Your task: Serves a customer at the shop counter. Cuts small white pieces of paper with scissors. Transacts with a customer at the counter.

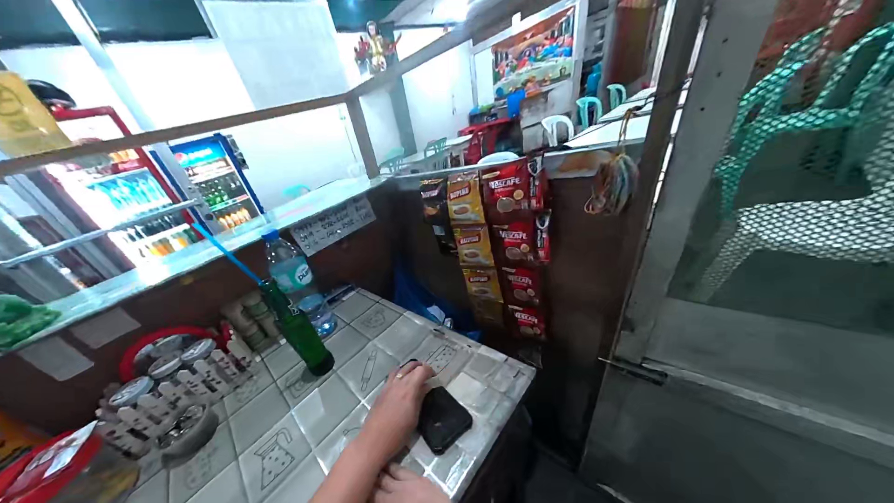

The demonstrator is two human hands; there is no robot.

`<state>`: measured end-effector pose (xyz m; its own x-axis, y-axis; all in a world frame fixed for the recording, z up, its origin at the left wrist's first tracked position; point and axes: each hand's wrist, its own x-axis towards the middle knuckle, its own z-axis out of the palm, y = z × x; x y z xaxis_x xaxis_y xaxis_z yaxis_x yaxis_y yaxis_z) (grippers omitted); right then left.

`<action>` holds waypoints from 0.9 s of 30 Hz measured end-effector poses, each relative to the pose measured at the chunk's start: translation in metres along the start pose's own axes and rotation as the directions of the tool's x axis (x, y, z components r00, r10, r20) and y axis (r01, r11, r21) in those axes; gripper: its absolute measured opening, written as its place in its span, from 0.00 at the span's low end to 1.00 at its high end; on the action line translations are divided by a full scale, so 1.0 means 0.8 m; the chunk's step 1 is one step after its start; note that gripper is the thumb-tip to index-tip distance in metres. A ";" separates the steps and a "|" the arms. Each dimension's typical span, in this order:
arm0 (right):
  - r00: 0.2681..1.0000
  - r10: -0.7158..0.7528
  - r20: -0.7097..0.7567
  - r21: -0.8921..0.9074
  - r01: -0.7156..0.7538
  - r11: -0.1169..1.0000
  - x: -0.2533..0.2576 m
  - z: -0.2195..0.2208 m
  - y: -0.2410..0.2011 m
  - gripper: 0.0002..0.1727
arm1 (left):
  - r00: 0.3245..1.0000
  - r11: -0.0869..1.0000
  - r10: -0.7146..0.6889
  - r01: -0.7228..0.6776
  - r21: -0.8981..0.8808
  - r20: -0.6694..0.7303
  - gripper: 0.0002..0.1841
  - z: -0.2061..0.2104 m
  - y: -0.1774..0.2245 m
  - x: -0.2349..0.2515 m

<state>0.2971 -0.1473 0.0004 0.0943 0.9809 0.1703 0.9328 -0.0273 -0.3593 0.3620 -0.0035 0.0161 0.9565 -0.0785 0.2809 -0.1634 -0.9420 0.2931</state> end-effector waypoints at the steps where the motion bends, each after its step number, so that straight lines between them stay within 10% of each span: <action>1: 0.998 -0.048 -0.052 -0.028 0.046 0.999 -0.006 0.005 0.014 0.33 | 1.000 1.000 -0.022 0.022 -0.008 -0.017 0.19 -0.002 -0.007 -0.004; 12: 0.985 -0.172 0.026 -0.063 0.174 0.983 -0.043 -0.048 0.120 0.35 | 0.847 0.863 -0.500 0.504 -0.026 -0.182 0.22 -0.081 -0.097 -0.148; 16: 0.983 -0.150 0.107 -0.056 0.156 0.986 -0.031 -0.066 0.145 0.36 | 0.823 0.870 -0.481 0.491 -0.047 -0.302 0.21 -0.092 -0.090 -0.169; 21: 0.981 0.134 0.138 -0.121 -0.118 0.986 -0.026 -0.105 0.196 0.37 | 0.945 0.953 -0.281 0.296 0.066 -0.170 0.21 -0.059 -0.026 -0.088; 27: 0.848 0.516 -0.123 0.052 -0.514 0.856 -0.026 -0.143 0.315 0.37 | 0.913 0.914 -0.407 0.407 0.005 -0.027 0.20 -0.047 -0.007 -0.053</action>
<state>0.5703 -0.1970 0.0111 0.6043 0.7935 0.0721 0.7323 -0.5174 -0.4427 0.3129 0.0178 0.0369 0.9334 0.3201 0.1622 0.2410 -0.8941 0.3775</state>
